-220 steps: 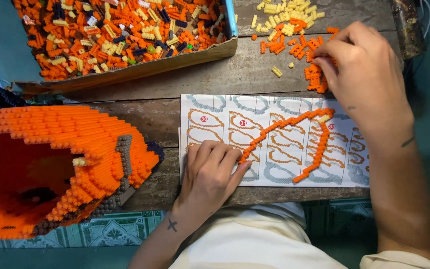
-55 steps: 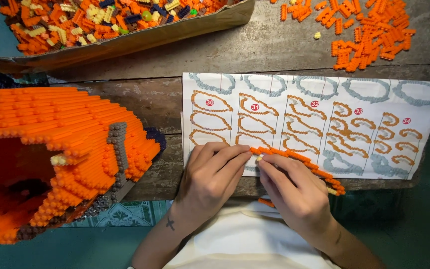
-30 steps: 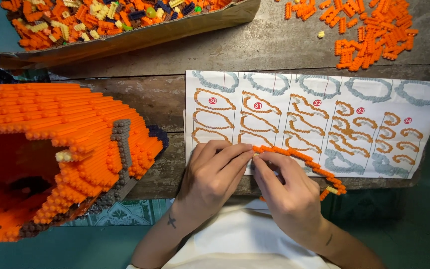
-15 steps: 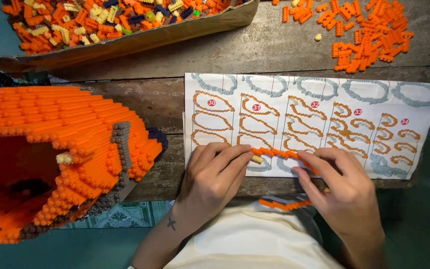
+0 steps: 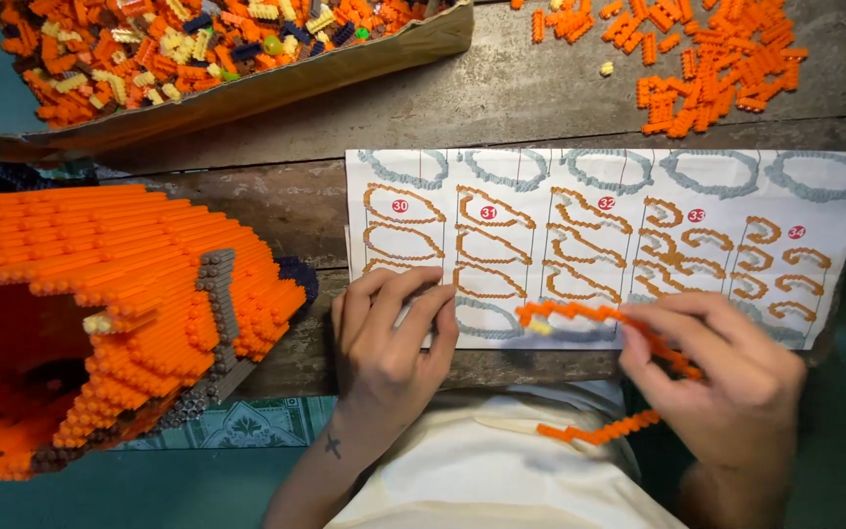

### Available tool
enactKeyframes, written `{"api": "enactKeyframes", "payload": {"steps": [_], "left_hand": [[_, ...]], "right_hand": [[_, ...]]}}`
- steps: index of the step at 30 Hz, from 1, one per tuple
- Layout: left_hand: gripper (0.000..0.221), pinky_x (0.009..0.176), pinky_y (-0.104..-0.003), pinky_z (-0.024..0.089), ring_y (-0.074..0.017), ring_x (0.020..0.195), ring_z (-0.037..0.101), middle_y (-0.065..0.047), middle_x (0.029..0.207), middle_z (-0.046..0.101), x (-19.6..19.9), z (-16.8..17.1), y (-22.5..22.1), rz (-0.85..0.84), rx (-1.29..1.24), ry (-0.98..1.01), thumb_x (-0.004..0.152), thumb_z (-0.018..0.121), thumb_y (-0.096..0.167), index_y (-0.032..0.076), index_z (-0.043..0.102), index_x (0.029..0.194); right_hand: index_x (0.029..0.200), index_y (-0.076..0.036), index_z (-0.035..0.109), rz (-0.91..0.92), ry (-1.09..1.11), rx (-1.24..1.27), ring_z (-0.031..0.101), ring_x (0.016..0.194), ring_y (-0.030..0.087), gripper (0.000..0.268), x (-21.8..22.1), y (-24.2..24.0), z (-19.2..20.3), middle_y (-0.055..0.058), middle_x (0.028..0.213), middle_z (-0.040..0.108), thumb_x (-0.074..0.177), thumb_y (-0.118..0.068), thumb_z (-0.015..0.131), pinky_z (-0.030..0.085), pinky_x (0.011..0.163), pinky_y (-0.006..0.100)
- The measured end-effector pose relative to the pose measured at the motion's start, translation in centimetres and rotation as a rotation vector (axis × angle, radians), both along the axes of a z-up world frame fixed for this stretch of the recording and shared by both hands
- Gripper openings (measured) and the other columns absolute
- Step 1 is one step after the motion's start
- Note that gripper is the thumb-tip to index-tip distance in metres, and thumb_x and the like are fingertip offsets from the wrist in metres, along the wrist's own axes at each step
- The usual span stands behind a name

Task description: Assembling a 3D model using small interlocking plastic blocks by following a printed pattern guide.

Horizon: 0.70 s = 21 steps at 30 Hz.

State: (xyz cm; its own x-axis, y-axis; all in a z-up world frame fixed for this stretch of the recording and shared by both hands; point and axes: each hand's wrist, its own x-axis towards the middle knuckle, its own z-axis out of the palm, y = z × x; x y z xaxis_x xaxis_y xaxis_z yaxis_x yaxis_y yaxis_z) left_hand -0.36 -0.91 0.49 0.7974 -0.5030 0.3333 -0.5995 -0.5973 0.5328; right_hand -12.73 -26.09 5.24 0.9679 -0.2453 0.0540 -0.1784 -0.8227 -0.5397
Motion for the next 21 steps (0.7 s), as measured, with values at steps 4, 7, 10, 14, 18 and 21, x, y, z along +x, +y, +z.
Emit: {"api": "enactKeyframes", "payload": {"steps": [4,7,10,14,18,21], "left_hand": [[0.010,0.089,-0.042,0.047,-0.0290,0.108,0.068,-0.003,0.120,0.082,-0.1,-0.2,-0.1,0.002,0.017,-0.007,0.099,0.085,0.003,0.010,0.085,0.106],[0.012,0.089,-0.043,0.046,-0.0303,0.109,0.067,-0.004,0.119,0.082,0.0,-0.3,-0.1,-0.003,0.014,-0.007,0.096,0.086,0.001,0.009,0.085,0.105],[0.012,0.089,-0.044,0.047,-0.0302,0.108,0.068,-0.004,0.120,0.081,0.0,-0.2,-0.1,-0.006,0.013,0.006,0.098,0.084,0.001,0.009,0.085,0.106],[0.011,0.087,-0.043,0.046,-0.0298,0.108,0.068,-0.003,0.119,0.081,0.0,-0.3,-0.1,-0.001,0.017,0.002,0.097,0.083,0.001,0.009,0.085,0.105],[0.011,0.088,-0.043,0.046,-0.0299,0.109,0.068,-0.003,0.119,0.080,0.1,-0.3,-0.2,0.003,0.015,0.015,0.097,0.083,0.003,0.010,0.083,0.105],[0.011,0.086,-0.042,0.045,-0.0298,0.109,0.068,-0.004,0.117,0.080,0.1,-0.3,-0.2,0.000,0.006,0.009,0.095,0.082,0.002,0.009,0.084,0.103]], "right_hand": [[0.112,0.011,0.086,-0.073,-0.019,0.026,0.068,0.081,0.024,0.009,0.4,-0.8,-0.1,0.022,0.107,0.078,0.103,0.013,0.088,0.058,0.075,0.035],[0.118,0.013,0.087,-0.096,-0.047,0.003,0.063,0.073,0.024,0.013,0.8,-1.9,-1.3,0.023,0.109,0.078,0.106,0.017,0.090,0.054,0.072,0.036],[0.122,0.013,0.087,-0.079,-0.087,-0.030,0.059,0.074,0.025,0.014,1.1,-3.0,-2.8,0.022,0.108,0.076,0.109,0.017,0.090,0.049,0.076,0.037],[0.124,0.012,0.088,-0.049,-0.106,-0.023,0.062,0.078,0.026,0.014,2.1,-3.2,-3.2,0.022,0.111,0.076,0.111,0.016,0.091,0.050,0.077,0.038],[0.121,0.017,0.086,-0.011,-0.132,0.011,0.073,0.092,0.033,0.006,2.2,-3.8,-2.8,0.029,0.114,0.081,0.115,0.017,0.085,0.056,0.081,0.041],[0.122,0.017,0.087,-0.049,-0.140,0.027,0.075,0.102,0.036,0.003,0.7,-5.7,-3.4,0.030,0.116,0.081,0.121,0.017,0.084,0.057,0.095,0.043]]}}
